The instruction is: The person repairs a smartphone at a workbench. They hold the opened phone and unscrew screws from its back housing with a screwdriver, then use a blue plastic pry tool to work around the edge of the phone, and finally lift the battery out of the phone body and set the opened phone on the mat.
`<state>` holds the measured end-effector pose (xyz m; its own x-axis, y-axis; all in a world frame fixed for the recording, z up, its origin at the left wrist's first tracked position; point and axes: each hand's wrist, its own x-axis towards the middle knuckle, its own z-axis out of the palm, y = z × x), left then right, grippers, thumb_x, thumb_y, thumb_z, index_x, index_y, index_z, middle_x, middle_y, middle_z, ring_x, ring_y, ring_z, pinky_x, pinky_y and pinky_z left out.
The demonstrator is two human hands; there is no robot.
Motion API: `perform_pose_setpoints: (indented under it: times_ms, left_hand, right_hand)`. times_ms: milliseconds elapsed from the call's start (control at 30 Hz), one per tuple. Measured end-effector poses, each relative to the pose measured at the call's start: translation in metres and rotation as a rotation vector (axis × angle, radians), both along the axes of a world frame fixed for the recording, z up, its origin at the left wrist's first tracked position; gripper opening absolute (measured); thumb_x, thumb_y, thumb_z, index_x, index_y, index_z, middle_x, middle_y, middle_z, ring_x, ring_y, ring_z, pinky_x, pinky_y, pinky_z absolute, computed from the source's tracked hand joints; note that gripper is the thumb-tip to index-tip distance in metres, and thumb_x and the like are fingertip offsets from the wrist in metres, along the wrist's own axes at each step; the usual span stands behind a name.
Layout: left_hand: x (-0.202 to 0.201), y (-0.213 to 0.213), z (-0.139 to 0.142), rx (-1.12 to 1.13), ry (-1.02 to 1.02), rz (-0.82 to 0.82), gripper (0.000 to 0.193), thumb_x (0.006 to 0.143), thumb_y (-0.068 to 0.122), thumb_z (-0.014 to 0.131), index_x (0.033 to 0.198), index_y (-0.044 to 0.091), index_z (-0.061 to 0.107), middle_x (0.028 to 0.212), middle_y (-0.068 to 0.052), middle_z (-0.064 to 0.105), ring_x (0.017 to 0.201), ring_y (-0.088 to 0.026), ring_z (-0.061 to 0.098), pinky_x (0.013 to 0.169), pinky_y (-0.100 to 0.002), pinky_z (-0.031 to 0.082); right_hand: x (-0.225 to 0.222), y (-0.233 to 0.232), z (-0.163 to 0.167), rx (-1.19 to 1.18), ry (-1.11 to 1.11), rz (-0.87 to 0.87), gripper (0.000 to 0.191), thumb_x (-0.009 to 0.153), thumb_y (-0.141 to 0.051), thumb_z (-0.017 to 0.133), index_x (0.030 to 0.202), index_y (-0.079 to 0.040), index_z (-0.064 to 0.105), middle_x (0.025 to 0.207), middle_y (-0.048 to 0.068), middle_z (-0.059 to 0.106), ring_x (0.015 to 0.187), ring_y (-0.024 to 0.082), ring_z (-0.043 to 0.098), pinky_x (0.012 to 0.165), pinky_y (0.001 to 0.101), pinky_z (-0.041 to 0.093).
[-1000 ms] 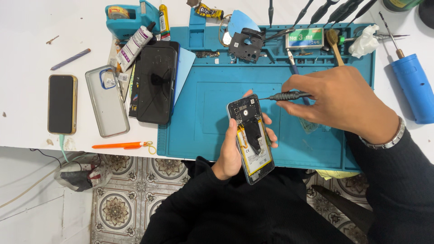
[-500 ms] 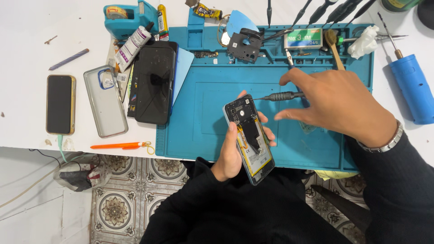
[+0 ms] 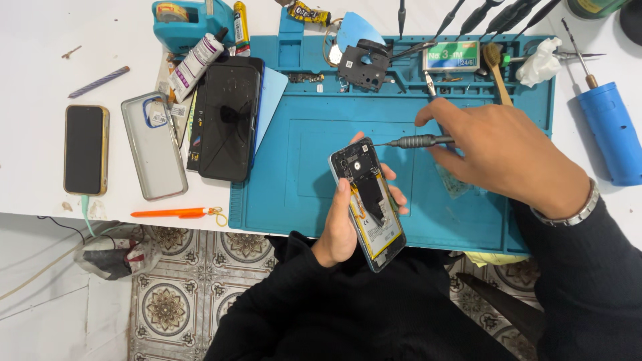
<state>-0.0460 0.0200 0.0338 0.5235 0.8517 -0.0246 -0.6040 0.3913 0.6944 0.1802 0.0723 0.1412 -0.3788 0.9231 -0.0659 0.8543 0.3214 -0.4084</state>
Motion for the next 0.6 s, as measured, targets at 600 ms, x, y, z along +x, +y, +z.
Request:
perform_pose_setpoints:
  times_ms: [600]
  left_hand:
    - [0.002,0.000,0.001,-0.009,-0.037,0.002,0.078,0.112,0.058,0.029,0.172,0.017,0.001,0.128,-0.013,0.050,0.106,-0.025,0.063,0.092,-0.047,0.056]
  right_hand:
    - [0.005,0.001,-0.014,-0.012,0.270,-0.077,0.026,0.097,-0.026,0.071,0.104,-0.002,0.065,0.062,0.008,0.060,0.052,0.018,0.056,0.050,0.0334,0.041]
